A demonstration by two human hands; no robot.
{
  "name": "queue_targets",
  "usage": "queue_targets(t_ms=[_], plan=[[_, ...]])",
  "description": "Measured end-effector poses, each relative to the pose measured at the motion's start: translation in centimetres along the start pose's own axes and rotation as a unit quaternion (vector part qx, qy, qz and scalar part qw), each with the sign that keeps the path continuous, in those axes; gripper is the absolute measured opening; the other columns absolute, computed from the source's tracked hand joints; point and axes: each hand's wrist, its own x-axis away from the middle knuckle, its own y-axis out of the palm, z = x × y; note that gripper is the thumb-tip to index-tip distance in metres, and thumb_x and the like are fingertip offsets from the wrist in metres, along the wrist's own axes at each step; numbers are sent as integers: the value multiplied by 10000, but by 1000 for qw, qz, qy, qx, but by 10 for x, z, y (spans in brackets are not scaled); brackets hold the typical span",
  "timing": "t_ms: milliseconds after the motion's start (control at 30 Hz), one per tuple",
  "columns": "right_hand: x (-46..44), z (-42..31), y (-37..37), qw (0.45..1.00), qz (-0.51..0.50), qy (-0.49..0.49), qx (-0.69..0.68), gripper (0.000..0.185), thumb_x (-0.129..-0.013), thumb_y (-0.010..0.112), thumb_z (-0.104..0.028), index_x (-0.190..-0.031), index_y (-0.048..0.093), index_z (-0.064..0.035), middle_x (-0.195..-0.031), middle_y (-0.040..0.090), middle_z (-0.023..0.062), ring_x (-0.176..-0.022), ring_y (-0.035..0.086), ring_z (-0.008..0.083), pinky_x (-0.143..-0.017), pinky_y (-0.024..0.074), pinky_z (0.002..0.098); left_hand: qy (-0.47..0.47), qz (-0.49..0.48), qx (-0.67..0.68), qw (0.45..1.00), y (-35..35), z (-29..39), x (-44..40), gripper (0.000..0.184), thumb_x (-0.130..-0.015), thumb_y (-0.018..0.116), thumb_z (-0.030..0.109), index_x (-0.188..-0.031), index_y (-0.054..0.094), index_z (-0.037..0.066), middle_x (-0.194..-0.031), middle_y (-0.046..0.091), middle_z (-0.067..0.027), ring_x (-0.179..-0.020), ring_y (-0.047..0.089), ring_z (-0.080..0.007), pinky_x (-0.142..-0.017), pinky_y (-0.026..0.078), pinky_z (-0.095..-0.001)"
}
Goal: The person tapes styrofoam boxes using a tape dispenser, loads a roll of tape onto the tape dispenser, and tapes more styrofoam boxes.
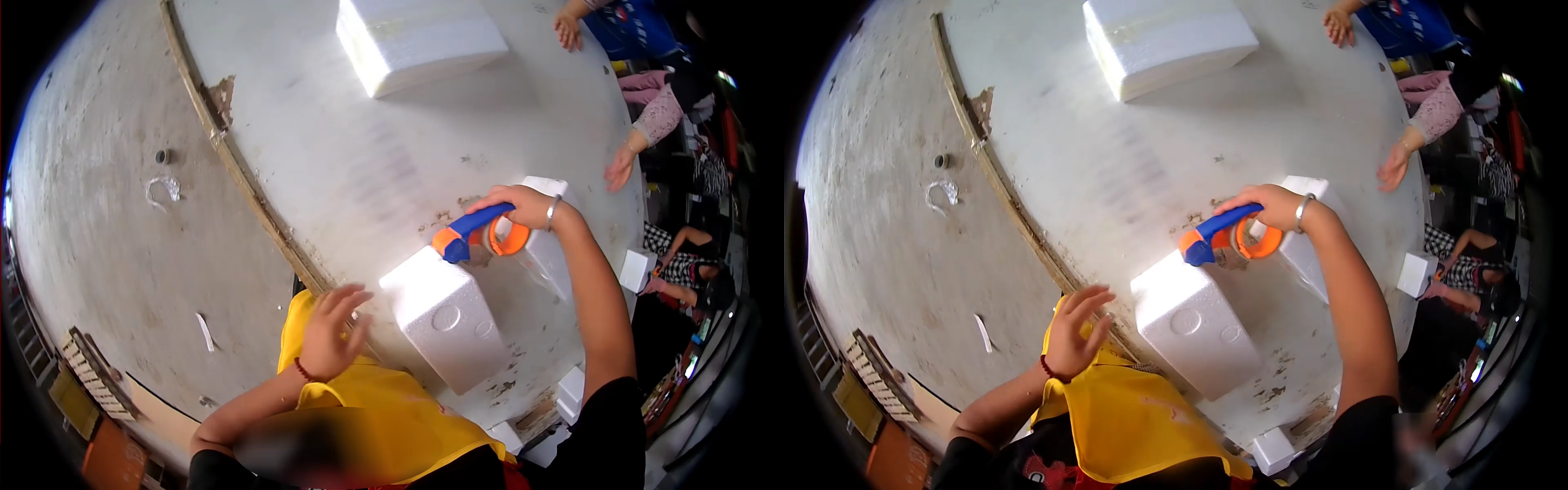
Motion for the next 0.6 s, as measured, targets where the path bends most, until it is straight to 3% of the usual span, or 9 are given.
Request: queue_targets(t_ms=[33, 133, 167, 267, 300, 367, 433, 533, 600], plan=[[-2, -1, -1, 1000, 3, 2, -14, 643, -692, 418, 164, -1180, 624, -200, -1168, 587, 95, -1070, 544, 230, -942, 403, 280, -2, 5, 17, 1000, -1, 24, -13, 461, -790, 669, 178, -1182, 475, 31, -966, 634, -158, -838, 623, -350, -752, 508, -393], [-13, 1, -2, 1000, -4, 24, -10, 631, -689, 431, 173, -1160, 638, -193, -1227, 581, 89, -1081, 552, 214, -925, 416, 264, -154, -90, 64, 982, 26, 51, -5, 579, -793, 706, 348, -1148, 415, -5, -1168, 558, -189, -844, 635, -328, -721, 518, -350], [-12, -4, -4, 999, -11, 30, 14, 627, -684, 442, 181, -1157, 639, -181, -1251, 572, 81, -1094, 551, 206, -929, 413, 248, -156, -52, 78, 983, 26, 50, -1, 659, -754, 735, 407, -1113, 378, -14, -1049, 620, -181, -791, 650, -316, -697, 520, -343], [-17, 9, -3, 998, -35, 20, -46, 677, -655, 424, 172, -1186, 619, -201, -1223, 577, 105, -1118, 534, 227, -964, 388, 257, -303, -171, 263, 900, 25, 22, 34, 678, -727, 769, 376, -1100, 370, -27, -867, 669, -143, -707, 658, -291, -678, 517, -319], [-18, 9, -3, 999, -29, -10, -25, 675, -659, 425, 177, -1188, 617, -196, -1225, 578, 107, -1114, 540, 227, -966, 393, 263, -246, -185, 123, 943, 27, 22, 43, 688, -712, 789, 342, -1096, 354, -27, -713, 670, -103, -643, 655, -276, -662, 513, -301], [-15, 6, -2, 1000, -19, -20, -1, 675, -654, 425, 181, -1189, 615, -183, -1224, 580, 105, -1111, 545, 224, -965, 398, 265, -345, -201, 141, 906, 22, 9, 47, 656, -708, 796, 307, -1080, 364, -18, -816, 674, -123, -706, 661, -270, -681, 513, -310], [-15, 7, -2, 999, -10, -32, 17, 641, -674, 443, 170, -1194, 610, -165, -1220, 583, 104, -1110, 549, 223, -968, 404, 275, -297, -121, 131, 938, 12, 10, 39, 713, -687, 811, 256, -1172, 372, -28, -1097, 607, -203, -922, 633, -312, -780, 505, -357], [-20, 13, -4, 999, -40, -12, -18, 635, -680, 455, 163, -1196, 608, -173, -1219, 580, 104, -1116, 545, 231, -972, 402, 277, -47, -16, -41, 998, 18, 25, 0, 857, -671, 815, 229, -1312, 306, -27, -1259, 479, -258, -1080, 552, -362, -873, 472, -392], [-19, 14, -2, 999, -27, -7, -25, 656, -666, 435, 180, -1192, 612, -170, -1211, 590, 93, -1102, 553, 218, -957, 406, 262, -100, -64, 59, 991, 43, 30, 7, 888, -690, 788, 229, -1357, 257, -16, -1297, 431, -265, -1129, 500, -391, -950, 409, -404]])
